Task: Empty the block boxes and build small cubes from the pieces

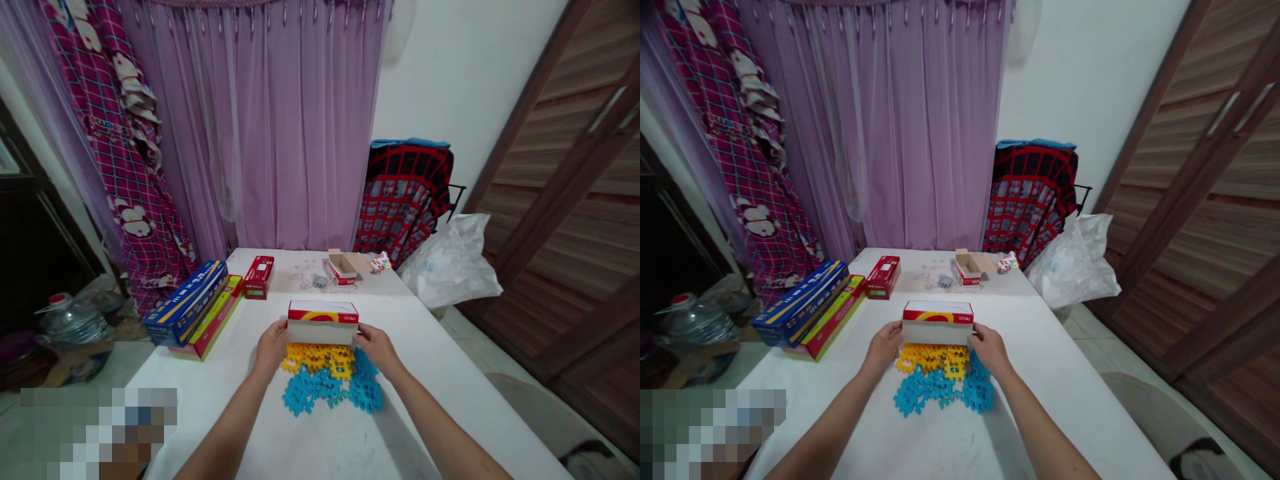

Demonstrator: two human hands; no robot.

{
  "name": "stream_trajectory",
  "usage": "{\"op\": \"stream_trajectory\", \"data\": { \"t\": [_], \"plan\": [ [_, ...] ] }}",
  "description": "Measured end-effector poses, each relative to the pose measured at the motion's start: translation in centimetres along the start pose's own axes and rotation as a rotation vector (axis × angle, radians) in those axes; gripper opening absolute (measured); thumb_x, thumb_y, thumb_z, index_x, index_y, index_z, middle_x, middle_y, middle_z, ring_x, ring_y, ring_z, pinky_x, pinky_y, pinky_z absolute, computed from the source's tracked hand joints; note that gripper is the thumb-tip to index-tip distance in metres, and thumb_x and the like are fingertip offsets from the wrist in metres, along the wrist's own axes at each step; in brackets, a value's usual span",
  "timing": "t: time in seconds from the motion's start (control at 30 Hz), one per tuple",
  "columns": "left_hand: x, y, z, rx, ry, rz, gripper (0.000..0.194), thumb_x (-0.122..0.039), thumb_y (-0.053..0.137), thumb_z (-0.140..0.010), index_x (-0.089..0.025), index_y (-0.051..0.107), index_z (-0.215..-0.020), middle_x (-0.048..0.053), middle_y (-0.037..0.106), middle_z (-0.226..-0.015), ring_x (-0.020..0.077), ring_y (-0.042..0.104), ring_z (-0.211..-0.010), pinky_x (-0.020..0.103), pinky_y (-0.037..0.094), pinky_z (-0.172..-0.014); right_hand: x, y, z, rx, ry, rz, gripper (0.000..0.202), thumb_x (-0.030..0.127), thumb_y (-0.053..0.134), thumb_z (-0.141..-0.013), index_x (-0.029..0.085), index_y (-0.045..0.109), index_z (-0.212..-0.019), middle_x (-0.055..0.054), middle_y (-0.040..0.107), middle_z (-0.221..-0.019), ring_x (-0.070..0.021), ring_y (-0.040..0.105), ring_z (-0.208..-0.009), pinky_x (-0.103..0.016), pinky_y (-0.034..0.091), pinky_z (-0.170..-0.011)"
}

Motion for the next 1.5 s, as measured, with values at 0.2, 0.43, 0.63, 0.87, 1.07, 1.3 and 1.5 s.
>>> {"op": "stream_trajectory", "data": {
  "t": [0.2,0.43,0.63,0.87,1.07,1.3,1.5],
  "plan": [
    [0.7,-0.3,1.9,-0.053,0.085,0.073,0.029,-0.019,0.05,-0.083,-0.019,0.057,-0.111,0.006,0.069,-0.12,0.0098,0.065,-0.069,0.016,0.042,-0.045,-1.3,1.1,2.3,-0.162,-0.156,0.017,0.041,0.026,0.05,-0.079,0.019,0.068,-0.115,-0.006,0.072,-0.113,-0.0224,0.068,-0.099,-0.033,0.054,-0.09],
    [-2.0,-1.6,0.7,-0.064,0.135,0.097,0.038,-0.025,0.049,-0.083,-0.02,0.058,-0.119,0.006,0.07,-0.116,0.0091,0.061,-0.062,0.018,0.038,-0.042,1.8,-0.1,1.2,-0.153,-0.218,0.085,0.042,0.029,0.05,-0.081,0.018,0.065,-0.119,-0.008,0.069,-0.114,-0.0203,0.066,-0.095,-0.03,0.055,-0.085],
    [-3.5,-2.8,-0.9,-0.081,0.089,0.067,0.042,-0.034,0.05,-0.083,-0.013,0.062,-0.117,-0.003,0.065,-0.066,0.0053,0.041,-0.038,0.019,0.031,-0.038,2.8,0.4,-0.7,-0.176,-0.362,0.213,0.052,0.028,0.059,-0.075,0.019,0.06,-0.127,-0.01,0.064,-0.116,-0.021,0.063,-0.099,-0.031,0.053,-0.085],
    [-4.2,-3.0,-2.5,-0.076,0.074,0.02,0.059,-0.06,0.053,-0.075,-0.013,0.068,-0.107,-0.003,0.058,-0.058,0.0081,0.043,-0.039,0.021,0.029,-0.038,4.0,0.7,-3.9,-0.198,-0.207,0.579,0.032,0.018,0.043,-0.085,0.018,0.069,-0.103,-0.009,0.07,-0.096,-0.0199,0.065,-0.096,-0.027,0.046,-0.088],
    [-3.8,-3.1,-3.4,-0.118,0.11,0.05,0.086,-0.078,0.048,-0.065,-0.013,0.063,-0.119,-0.007,0.046,-0.046,0.0118,0.046,-0.043,0.022,0.034,-0.042,5.9,-0.9,-9.5,-0.039,0.177,0.534,0.019,0.021,0.052,-0.084,0.016,0.07,-0.081,-0.009,0.073,-0.076,-0.0209,0.071,-0.078,-0.027,0.05,-0.075],
    [3.7,-4.6,-2.2,-0.295,0.062,0.164,0.097,-0.088,0.05,-0.054,-0.013,0.063,-0.115,-0.007,0.046,-0.042,0.016,0.05,-0.045,0.025,0.038,-0.043,5.2,-3.4,-16.7,-0.084,0.331,0.301,0.021,0.021,0.051,-0.084,0.012,0.069,-0.091,-0.007,0.071,-0.067,-0.0141,0.065,-0.052,-0.022,0.053,-0.054],
    [8.1,-4.8,-2.5,-0.326,0.08,0.201,0.088,-0.086,0.056,-0.054,-0.021,0.064,-0.112,-0.002,0.06,-0.055,0.0193,0.06,-0.056,0.03,0.049,-0.052,5.1,-5.2,-22.3,-0.195,0.29,0.26,0.031,0.027,0.049,-0.087,0.004,0.068,-0.079,-0.015,0.07,-0.065,-0.0164,0.064,-0.049,-0.025,0.054,-0.053]
  ]
}}
Point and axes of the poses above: each hand's wrist, its own z-axis away from the middle knuckle, its own y-axis out of the palm, x = y × z, the point moved 1 cm from there along -z, towards the middle knuckle
